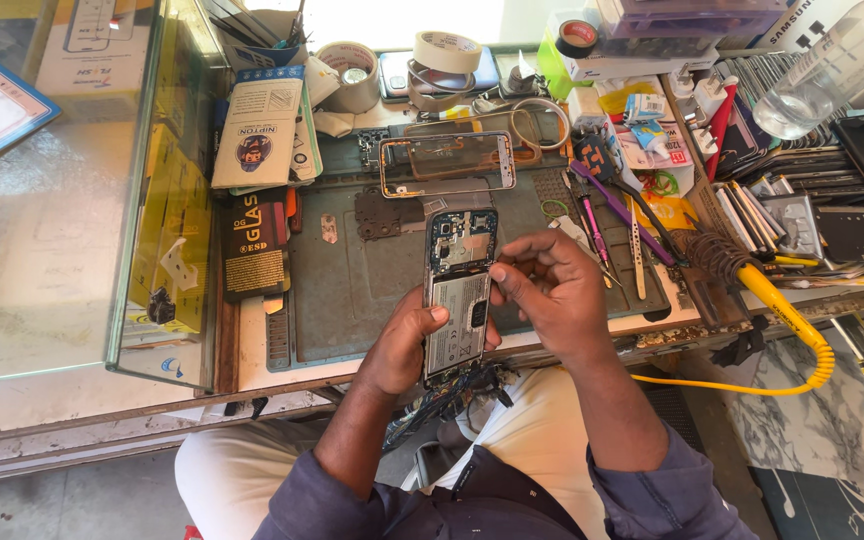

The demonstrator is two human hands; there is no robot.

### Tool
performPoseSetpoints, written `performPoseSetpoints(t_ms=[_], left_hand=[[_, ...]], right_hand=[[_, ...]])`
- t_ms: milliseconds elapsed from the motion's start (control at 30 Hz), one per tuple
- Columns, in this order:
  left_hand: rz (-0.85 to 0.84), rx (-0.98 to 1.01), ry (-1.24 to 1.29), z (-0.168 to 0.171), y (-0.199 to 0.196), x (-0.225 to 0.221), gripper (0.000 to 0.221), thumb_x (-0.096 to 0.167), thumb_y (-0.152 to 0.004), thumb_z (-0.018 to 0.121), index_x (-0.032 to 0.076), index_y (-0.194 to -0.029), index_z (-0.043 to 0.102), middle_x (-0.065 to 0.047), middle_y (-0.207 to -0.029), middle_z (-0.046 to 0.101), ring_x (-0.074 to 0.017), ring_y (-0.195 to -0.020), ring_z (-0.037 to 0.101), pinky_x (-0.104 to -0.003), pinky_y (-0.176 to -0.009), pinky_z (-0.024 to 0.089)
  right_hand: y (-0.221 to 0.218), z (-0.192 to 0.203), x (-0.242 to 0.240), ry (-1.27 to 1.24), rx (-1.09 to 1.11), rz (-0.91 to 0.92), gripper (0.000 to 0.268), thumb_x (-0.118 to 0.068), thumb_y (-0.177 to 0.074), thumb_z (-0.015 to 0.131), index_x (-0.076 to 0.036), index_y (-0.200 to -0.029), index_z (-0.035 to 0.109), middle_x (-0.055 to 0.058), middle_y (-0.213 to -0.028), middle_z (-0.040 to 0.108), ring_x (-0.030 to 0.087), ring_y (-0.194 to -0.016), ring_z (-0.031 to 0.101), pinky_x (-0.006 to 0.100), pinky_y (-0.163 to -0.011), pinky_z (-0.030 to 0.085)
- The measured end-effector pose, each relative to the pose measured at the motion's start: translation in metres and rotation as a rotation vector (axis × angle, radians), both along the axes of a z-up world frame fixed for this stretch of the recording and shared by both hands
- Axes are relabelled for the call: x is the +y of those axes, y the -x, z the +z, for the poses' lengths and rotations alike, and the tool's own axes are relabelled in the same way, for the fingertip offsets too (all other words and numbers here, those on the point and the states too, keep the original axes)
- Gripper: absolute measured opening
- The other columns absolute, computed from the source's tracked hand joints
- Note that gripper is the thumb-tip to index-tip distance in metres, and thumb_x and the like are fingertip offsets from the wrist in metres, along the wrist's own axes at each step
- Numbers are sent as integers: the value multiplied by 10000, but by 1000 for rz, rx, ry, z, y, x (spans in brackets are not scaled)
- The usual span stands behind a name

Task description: The person disassembles a smartphone on a cluttered workbench. They use a screwdriver to remove screws, a plastic pry tool to separate the screen, and tweezers to handle internal components. The person also applies a liquid from a bottle to the device's interior.

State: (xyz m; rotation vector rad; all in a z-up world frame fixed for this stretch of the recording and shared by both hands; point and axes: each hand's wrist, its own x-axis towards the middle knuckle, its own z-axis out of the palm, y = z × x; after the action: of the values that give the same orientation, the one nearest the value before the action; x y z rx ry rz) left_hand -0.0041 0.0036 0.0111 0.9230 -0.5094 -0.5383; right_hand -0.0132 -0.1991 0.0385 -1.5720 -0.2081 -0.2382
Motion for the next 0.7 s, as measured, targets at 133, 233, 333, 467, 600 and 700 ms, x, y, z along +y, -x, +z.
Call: performPoseSetpoints(t_ms=[133,233,333,467,600,700], left_hand=[[-33,9,49,-2,-3,-1,703,480,-907,546,-62,-1354,531,-194,-1064,701,-269,-962,713,-402,-878,580],[-28,38,55,-7,-2,-1,694,467,-915,545,-56,-1369,510,-191,-1101,692,-272,-967,711,-409,-868,580],[-46,35,71,-15,-4,-2,692,464,-960,539,-68,-1400,497,-237,-1081,695,-282,-994,714,-418,-901,581],[-45,85,115,-24,-4,-3,682,445,-963,545,-58,-1418,465,-234,-1147,676,-296,-1019,715,-444,-921,588],[-2,171,148,-27,-6,-4,652,404,-959,560,-43,-1422,455,-202,-1185,664,-307,-1003,711,-462,-895,590],[-15,149,158,-26,-6,-3,631,397,-988,553,-58,-1416,466,-215,-1187,669,-310,-1004,722,-454,-895,604]], right_hand=[[-4,-10,-4,-214,107,45,209,-44,-945,761,-79,-1087,612,25,-895,706,70,-715,664,179,-535,451],[1,-7,5,-26,-69,-37,170,-39,-980,741,-66,-1104,627,46,-998,663,72,-782,671,197,-591,504],[14,6,14,308,-338,-126,176,-33,-978,727,-71,-1141,670,59,-1129,603,70,-814,678,211,-641,570],[19,18,17,579,-495,-183,276,-20,-918,765,-132,-1170,753,70,-1143,562,73,-734,614,222,-590,505],[17,21,16,774,-642,-218,366,-87,-880,819,-188,-1226,755,70,-1178,537,176,-903,572,271,-664,507],[18,21,13,706,-550,-202,400,-135,-863,836,-194,-1245,735,71,-1257,551,194,-1088,560,336,-811,515]])
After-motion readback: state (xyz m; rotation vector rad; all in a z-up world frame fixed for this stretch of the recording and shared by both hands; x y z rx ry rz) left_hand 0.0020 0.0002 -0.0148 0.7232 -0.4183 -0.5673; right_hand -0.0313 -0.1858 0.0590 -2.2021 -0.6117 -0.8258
